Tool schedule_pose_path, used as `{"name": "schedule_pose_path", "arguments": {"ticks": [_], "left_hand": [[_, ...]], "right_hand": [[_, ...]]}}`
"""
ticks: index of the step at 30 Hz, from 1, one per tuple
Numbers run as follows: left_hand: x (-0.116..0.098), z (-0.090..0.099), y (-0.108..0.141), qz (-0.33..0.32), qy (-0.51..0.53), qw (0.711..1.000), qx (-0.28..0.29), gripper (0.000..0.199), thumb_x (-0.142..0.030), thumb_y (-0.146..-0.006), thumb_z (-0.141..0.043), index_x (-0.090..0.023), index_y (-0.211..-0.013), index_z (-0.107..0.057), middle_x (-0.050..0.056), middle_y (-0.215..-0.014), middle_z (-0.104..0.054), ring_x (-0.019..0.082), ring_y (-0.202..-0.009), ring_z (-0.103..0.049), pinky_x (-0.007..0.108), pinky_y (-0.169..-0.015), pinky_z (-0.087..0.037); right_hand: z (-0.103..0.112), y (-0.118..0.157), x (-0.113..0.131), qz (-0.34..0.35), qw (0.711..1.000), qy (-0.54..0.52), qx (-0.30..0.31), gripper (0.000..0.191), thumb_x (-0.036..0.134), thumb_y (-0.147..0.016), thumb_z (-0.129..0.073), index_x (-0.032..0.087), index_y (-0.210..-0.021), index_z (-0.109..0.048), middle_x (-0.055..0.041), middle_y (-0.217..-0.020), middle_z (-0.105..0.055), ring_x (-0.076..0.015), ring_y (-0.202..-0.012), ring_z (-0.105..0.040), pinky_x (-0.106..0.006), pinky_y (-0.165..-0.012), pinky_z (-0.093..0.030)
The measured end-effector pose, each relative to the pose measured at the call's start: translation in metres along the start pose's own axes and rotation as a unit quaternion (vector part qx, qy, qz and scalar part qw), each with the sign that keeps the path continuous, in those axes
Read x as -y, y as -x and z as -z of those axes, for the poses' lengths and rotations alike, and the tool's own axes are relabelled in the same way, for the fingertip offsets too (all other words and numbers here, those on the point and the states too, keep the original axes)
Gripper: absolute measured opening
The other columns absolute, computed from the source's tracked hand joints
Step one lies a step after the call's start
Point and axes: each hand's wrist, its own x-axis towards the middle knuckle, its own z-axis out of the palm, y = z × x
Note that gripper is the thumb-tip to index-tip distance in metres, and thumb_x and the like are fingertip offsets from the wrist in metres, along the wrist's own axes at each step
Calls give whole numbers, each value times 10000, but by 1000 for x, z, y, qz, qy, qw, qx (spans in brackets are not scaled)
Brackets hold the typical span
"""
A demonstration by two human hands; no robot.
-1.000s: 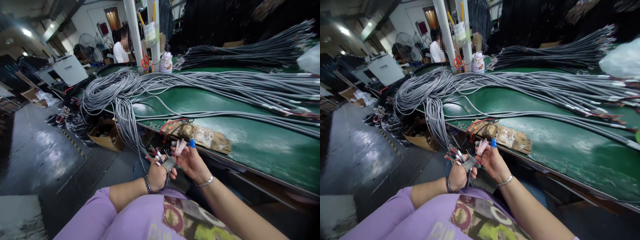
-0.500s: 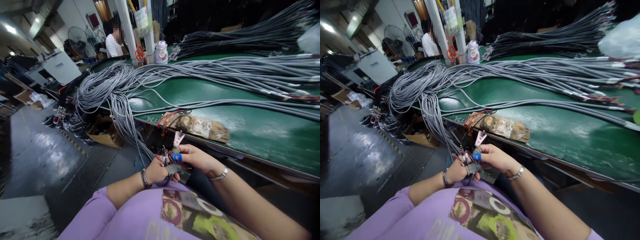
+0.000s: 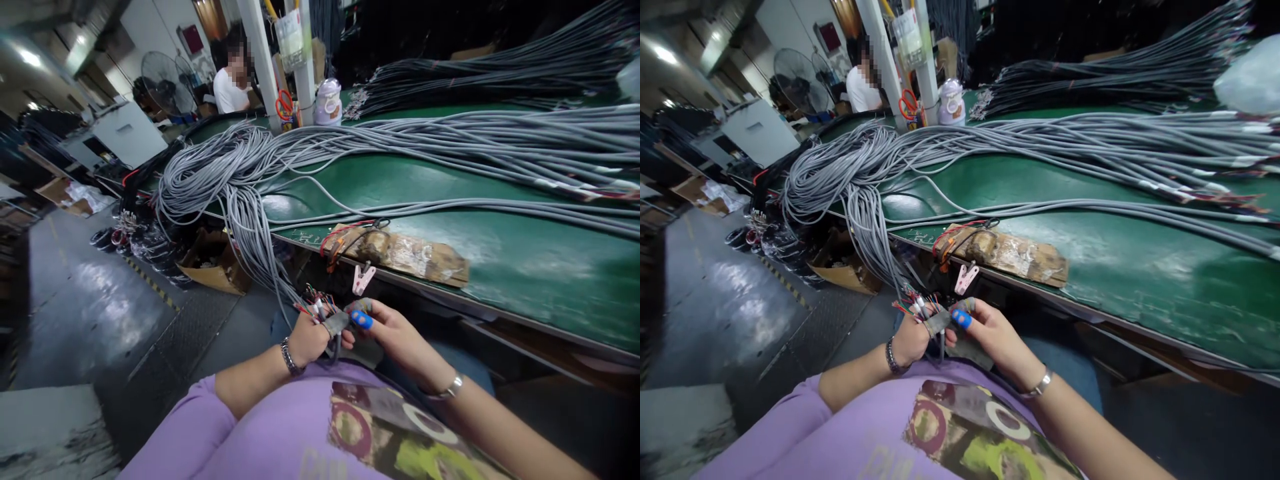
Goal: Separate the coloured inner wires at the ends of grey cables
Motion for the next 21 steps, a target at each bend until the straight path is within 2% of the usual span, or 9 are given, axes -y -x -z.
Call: {"name": "schedule_pose_path", "arguments": {"ticks": [3,7,10,15,21], "left_hand": [[-6,-2,3,20,-23,999,39,477,-582,-599,-739,-131,-687,-610,39,-520,-630,152,-459,-601,272,-518,-508],[-11,-3,6,33,-33,995,93,455,-554,-592,-757,-124,-634,-614,43,-509,-622,143,-456,-594,262,-515,-501],[-4,0,5,11,5,998,55,429,-526,-610,-760,-128,-689,-620,26,-500,-615,142,-440,-588,259,-496,-497],[9,1,3,-20,58,997,-42,425,-529,-652,-731,-130,-745,-617,26,-539,-636,145,-462,-605,236,-473,-485],[8,-1,2,-26,81,994,-70,455,-548,-630,-738,-120,-722,-611,20,-517,-619,130,-428,-579,237,-469,-481]], "right_hand": [[-10,3,5,4,1000,0,23,215,399,-770,-691,217,-737,-580,7,-542,-628,-159,-515,-581,-294,-547,-451],[-14,-1,10,-15,998,19,55,218,400,-769,-677,228,-741,-546,10,-487,-616,-169,-435,-569,-289,-465,-426],[-17,-5,9,-18,998,22,53,213,401,-784,-658,233,-775,-527,25,-478,-597,-162,-419,-556,-282,-454,-419],[-28,-10,4,2,1000,4,-2,253,405,-757,-691,229,-723,-512,34,-489,-565,-130,-440,-510,-270,-471,-411],[-30,-11,-3,-29,997,-71,-20,232,381,-759,-701,221,-717,-538,45,-503,-516,-116,-469,-477,-251,-476,-387]]}}
